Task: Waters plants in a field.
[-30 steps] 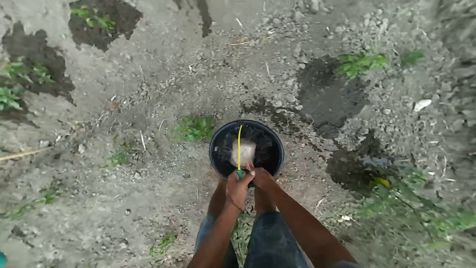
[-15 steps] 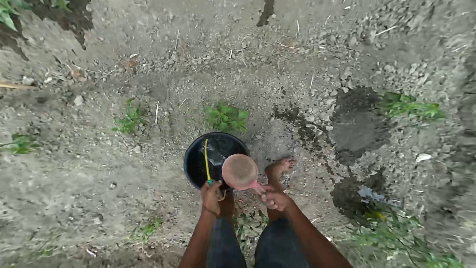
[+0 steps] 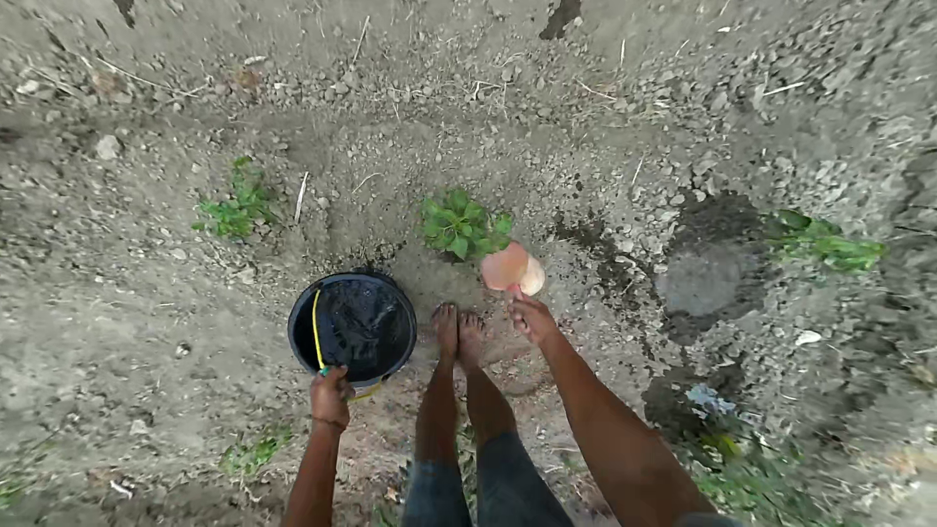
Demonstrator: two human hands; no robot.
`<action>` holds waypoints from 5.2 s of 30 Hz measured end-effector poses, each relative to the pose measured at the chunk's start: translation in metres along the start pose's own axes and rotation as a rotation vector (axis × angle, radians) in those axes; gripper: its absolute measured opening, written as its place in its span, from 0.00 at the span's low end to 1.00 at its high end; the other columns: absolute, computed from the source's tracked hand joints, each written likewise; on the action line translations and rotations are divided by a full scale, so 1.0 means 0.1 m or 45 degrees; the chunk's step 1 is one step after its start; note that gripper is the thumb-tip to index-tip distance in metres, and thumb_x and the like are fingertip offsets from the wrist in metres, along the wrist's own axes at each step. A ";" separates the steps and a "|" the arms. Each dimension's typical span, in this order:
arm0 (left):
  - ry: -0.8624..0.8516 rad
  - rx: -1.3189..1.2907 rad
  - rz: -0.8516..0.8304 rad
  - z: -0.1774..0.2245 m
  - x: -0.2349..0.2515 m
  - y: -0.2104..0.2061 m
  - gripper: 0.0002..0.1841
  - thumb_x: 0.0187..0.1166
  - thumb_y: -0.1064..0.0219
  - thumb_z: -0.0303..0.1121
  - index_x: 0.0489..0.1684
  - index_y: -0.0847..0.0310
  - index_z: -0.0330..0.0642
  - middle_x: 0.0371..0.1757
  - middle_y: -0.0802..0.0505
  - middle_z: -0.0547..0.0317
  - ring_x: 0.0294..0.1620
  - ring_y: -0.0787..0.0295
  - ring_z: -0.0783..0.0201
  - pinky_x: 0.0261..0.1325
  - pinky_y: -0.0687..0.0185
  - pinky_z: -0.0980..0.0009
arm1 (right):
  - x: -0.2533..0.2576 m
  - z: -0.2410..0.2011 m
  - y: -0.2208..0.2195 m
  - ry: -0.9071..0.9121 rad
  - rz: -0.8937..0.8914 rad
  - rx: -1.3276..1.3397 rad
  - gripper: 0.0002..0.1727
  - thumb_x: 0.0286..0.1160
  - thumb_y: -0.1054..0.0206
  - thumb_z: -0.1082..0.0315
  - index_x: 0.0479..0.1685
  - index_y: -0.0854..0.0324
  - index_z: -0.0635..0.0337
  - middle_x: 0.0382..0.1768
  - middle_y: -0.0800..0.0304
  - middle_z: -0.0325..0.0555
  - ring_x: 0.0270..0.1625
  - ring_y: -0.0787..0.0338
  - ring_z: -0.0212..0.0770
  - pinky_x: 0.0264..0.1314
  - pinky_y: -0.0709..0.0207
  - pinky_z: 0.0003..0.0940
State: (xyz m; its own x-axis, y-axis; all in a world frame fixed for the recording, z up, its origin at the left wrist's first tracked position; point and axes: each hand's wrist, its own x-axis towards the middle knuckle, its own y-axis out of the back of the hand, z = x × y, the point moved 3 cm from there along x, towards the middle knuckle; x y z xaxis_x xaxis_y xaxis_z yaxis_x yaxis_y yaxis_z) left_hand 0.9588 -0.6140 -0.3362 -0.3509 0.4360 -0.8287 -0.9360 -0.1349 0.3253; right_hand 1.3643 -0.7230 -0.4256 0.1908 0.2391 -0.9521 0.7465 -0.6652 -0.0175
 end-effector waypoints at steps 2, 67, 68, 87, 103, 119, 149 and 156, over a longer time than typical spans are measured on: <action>0.008 0.009 -0.026 0.02 0.03 0.04 0.13 0.83 0.46 0.25 0.25 0.33 0.48 0.07 0.33 0.73 0.06 0.39 0.75 0.13 0.32 0.77 | 0.14 -0.09 -0.05 0.009 0.041 -0.043 0.17 0.87 0.43 0.71 0.71 0.28 0.62 0.25 0.22 0.37 0.16 0.29 0.26 0.14 0.36 0.20; 0.331 0.056 -0.235 -0.23 1.56 1.56 0.17 0.90 0.41 0.33 0.62 0.22 0.25 0.48 0.11 0.42 0.41 0.13 0.59 0.48 0.15 0.63 | -0.95 0.44 -3.24 0.062 -1.002 -0.383 0.08 0.67 0.23 0.58 0.42 0.10 0.43 0.19 0.18 0.28 0.11 0.31 0.18 0.10 0.38 0.15; 0.335 0.021 -0.242 -0.21 1.50 1.55 0.16 0.90 0.40 0.33 0.60 0.22 0.25 0.45 0.11 0.44 0.37 0.13 0.61 0.44 0.15 0.64 | -0.92 0.32 -3.42 0.097 -0.897 -0.412 0.10 0.67 0.27 0.63 0.47 0.13 0.47 0.19 0.18 0.29 0.10 0.32 0.20 0.10 0.39 0.16; 0.334 -0.003 -0.723 0.04 1.03 1.54 0.16 0.88 0.37 0.35 0.60 0.20 0.29 0.44 0.10 0.46 0.38 0.12 0.61 0.49 0.14 0.64 | 0.14 -0.49 -5.72 0.313 -0.177 -0.716 0.11 0.86 0.41 0.73 0.62 0.23 0.62 0.24 0.22 0.38 0.13 0.31 0.24 0.11 0.40 0.16; 0.267 0.080 -0.840 0.16 1.07 1.56 0.17 0.89 0.39 0.34 0.65 0.25 0.29 0.54 0.12 0.43 0.44 0.10 0.59 0.53 0.13 0.63 | -0.02 -0.47 -5.39 0.730 0.109 -1.473 0.16 0.77 0.30 0.70 0.62 0.15 0.66 0.44 0.11 0.66 0.42 0.12 0.60 0.50 0.21 0.64; 0.387 0.025 -0.398 0.09 1.29 1.38 0.13 0.93 0.46 0.34 0.39 0.27 0.34 0.17 0.22 0.60 0.13 0.23 0.65 0.22 0.17 0.67 | -0.62 1.63 -3.00 -0.016 -0.212 -1.941 0.31 0.86 0.42 0.66 0.90 0.36 0.50 0.65 0.14 0.69 0.66 0.13 0.69 0.70 0.23 0.67; -0.121 1.287 -1.318 0.87 0.33 1.04 0.18 0.83 0.53 0.26 0.19 0.28 0.50 0.07 0.28 0.73 0.08 0.29 0.75 0.19 0.20 0.74 | -1.92 4.22 -4.23 0.709 -0.437 1.282 0.12 0.58 0.22 0.47 0.25 0.15 0.40 0.14 0.22 0.21 0.11 0.31 0.17 0.11 0.39 0.16; -0.272 1.520 -1.233 0.80 0.89 1.04 0.19 0.83 0.54 0.26 0.17 0.31 0.54 0.06 0.27 0.74 0.07 0.29 0.75 0.21 0.17 0.72 | -1.95 4.96 -4.87 0.800 0.076 2.357 0.12 0.61 0.21 0.56 0.41 0.12 0.45 0.20 0.18 0.27 0.12 0.27 0.18 0.11 0.35 0.13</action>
State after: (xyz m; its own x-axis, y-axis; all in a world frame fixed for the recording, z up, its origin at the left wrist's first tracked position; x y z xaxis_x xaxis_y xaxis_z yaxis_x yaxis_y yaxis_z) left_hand 0.8329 -0.5181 -0.3404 0.4610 0.0633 -0.8852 -0.1919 0.9810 -0.0298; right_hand 0.6471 -0.7971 -0.3826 0.6613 0.0905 -0.7447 -0.6678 -0.3812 -0.6393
